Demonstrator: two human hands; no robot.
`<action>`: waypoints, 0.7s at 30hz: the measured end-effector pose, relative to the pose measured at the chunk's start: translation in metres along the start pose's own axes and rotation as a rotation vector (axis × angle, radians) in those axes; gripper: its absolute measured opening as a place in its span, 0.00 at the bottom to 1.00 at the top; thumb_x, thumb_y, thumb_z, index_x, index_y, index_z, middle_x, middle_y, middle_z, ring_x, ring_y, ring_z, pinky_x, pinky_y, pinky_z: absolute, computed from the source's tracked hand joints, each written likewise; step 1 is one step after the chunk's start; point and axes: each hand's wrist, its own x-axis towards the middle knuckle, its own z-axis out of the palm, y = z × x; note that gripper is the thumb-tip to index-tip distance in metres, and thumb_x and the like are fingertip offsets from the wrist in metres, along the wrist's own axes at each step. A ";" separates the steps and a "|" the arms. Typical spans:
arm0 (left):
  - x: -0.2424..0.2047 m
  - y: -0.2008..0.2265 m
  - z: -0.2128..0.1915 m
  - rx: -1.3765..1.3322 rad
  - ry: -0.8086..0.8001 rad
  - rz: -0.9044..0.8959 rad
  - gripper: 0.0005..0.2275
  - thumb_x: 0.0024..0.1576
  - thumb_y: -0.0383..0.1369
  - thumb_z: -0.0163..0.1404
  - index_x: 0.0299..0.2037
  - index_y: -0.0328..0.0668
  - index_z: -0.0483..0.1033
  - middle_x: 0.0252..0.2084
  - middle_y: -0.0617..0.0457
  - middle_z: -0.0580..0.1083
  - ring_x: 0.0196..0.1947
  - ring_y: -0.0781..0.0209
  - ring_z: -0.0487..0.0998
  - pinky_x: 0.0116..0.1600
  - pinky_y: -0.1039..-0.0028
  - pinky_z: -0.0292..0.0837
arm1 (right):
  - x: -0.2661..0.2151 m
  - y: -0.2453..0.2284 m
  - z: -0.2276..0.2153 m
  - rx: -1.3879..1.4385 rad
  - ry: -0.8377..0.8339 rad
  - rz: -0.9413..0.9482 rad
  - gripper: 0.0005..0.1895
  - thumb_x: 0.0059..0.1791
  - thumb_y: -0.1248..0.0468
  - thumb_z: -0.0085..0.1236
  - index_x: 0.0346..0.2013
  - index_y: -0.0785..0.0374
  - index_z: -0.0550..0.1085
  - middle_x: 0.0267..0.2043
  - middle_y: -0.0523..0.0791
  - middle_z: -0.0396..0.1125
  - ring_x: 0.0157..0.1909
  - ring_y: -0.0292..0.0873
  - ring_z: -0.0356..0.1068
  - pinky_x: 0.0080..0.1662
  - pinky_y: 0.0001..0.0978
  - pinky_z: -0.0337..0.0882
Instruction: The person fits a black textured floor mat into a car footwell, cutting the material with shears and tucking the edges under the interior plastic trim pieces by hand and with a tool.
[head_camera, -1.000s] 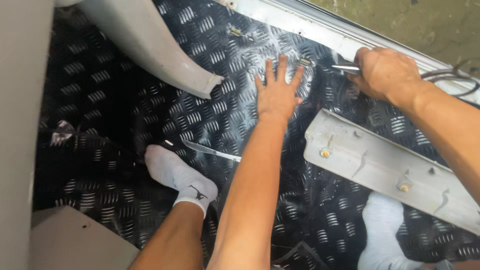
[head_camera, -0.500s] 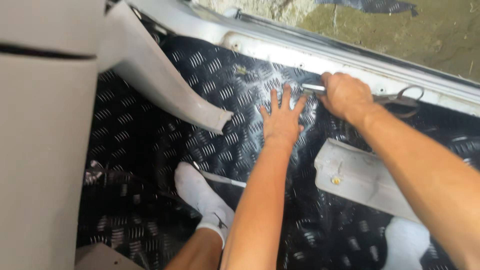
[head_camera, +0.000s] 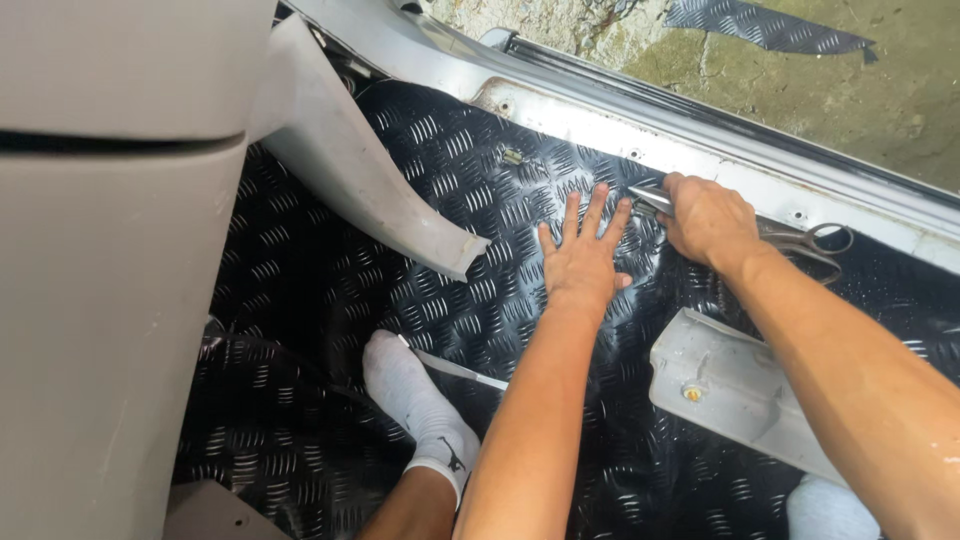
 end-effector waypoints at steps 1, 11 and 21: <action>0.002 -0.001 -0.002 -0.002 -0.014 -0.002 0.49 0.50 0.51 0.61 0.75 0.75 0.35 0.80 0.65 0.28 0.80 0.54 0.29 0.75 0.40 0.37 | 0.003 -0.001 0.000 -0.005 0.015 -0.015 0.17 0.50 0.59 0.61 0.52 0.57 0.74 0.50 0.53 0.73 0.54 0.61 0.71 0.52 0.55 0.71; 0.001 0.003 -0.003 -0.072 -0.069 0.025 0.55 0.45 0.65 0.56 0.76 0.68 0.29 0.80 0.56 0.23 0.78 0.44 0.20 0.71 0.29 0.20 | -0.003 -0.002 0.002 -0.030 0.037 -0.026 0.17 0.48 0.60 0.62 0.51 0.58 0.73 0.51 0.52 0.71 0.54 0.60 0.72 0.52 0.54 0.71; 0.010 0.007 -0.004 0.003 -0.101 0.013 0.55 0.43 0.69 0.54 0.77 0.67 0.32 0.79 0.55 0.21 0.78 0.44 0.17 0.70 0.28 0.19 | -0.002 0.004 0.012 0.000 0.128 -0.046 0.17 0.46 0.67 0.60 0.49 0.60 0.72 0.51 0.53 0.71 0.51 0.61 0.73 0.50 0.54 0.72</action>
